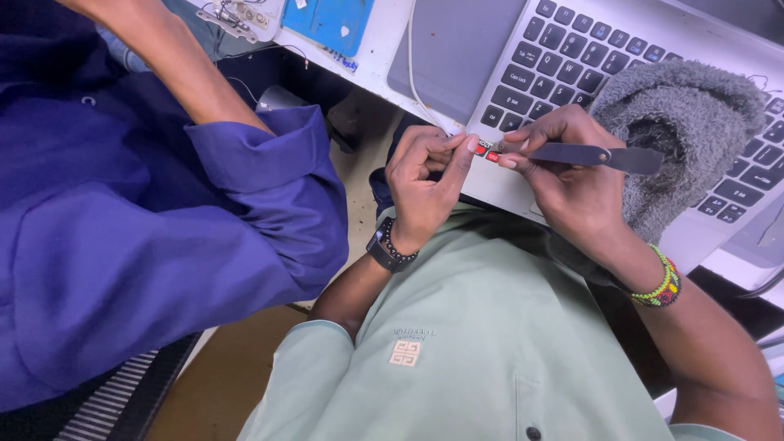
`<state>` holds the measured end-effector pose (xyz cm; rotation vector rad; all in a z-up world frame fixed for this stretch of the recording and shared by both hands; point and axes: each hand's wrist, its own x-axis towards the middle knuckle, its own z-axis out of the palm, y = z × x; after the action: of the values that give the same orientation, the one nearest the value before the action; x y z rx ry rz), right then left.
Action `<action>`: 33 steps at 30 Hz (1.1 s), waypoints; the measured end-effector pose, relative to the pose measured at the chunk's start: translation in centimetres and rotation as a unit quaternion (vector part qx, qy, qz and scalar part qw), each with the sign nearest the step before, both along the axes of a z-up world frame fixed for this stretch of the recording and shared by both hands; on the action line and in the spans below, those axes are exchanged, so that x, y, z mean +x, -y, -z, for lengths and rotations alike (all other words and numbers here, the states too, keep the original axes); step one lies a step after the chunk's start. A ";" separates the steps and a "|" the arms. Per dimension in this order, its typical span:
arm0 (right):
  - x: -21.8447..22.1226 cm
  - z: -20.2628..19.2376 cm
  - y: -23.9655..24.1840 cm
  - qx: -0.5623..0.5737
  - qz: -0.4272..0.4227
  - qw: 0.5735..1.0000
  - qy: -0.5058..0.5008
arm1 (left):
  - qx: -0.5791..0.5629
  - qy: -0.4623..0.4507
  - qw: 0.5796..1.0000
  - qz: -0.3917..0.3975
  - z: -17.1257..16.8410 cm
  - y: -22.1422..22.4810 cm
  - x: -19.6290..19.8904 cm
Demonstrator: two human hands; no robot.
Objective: Using a pry tool to remove a sticker from a laptop and soldering a circuit board
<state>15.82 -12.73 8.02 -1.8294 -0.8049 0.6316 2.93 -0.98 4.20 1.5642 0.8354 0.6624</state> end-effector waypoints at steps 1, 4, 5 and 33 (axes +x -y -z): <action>0.0 0.0 0.0 0.000 -0.001 1.000 -0.001 | 0.000 -0.001 1.000 -0.001 0.0 0.1 0.0; -0.1 -0.1 -0.1 0.001 0.004 1.000 -0.015 | -0.010 0.005 1.000 -0.004 0.0 0.1 -0.1; -0.1 -0.2 -0.1 0.000 -0.001 1.000 -0.008 | -0.013 0.000 1.000 -0.005 0.0 0.1 -0.1; -0.2 0.2 0.1 0.035 -0.003 0.999 -0.014 | -0.048 -0.018 0.998 0.042 -0.5 -0.6 -0.8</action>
<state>15.63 -12.81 7.83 -1.7515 -0.8046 0.6245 2.12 -0.34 4.71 1.5183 0.8124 0.5283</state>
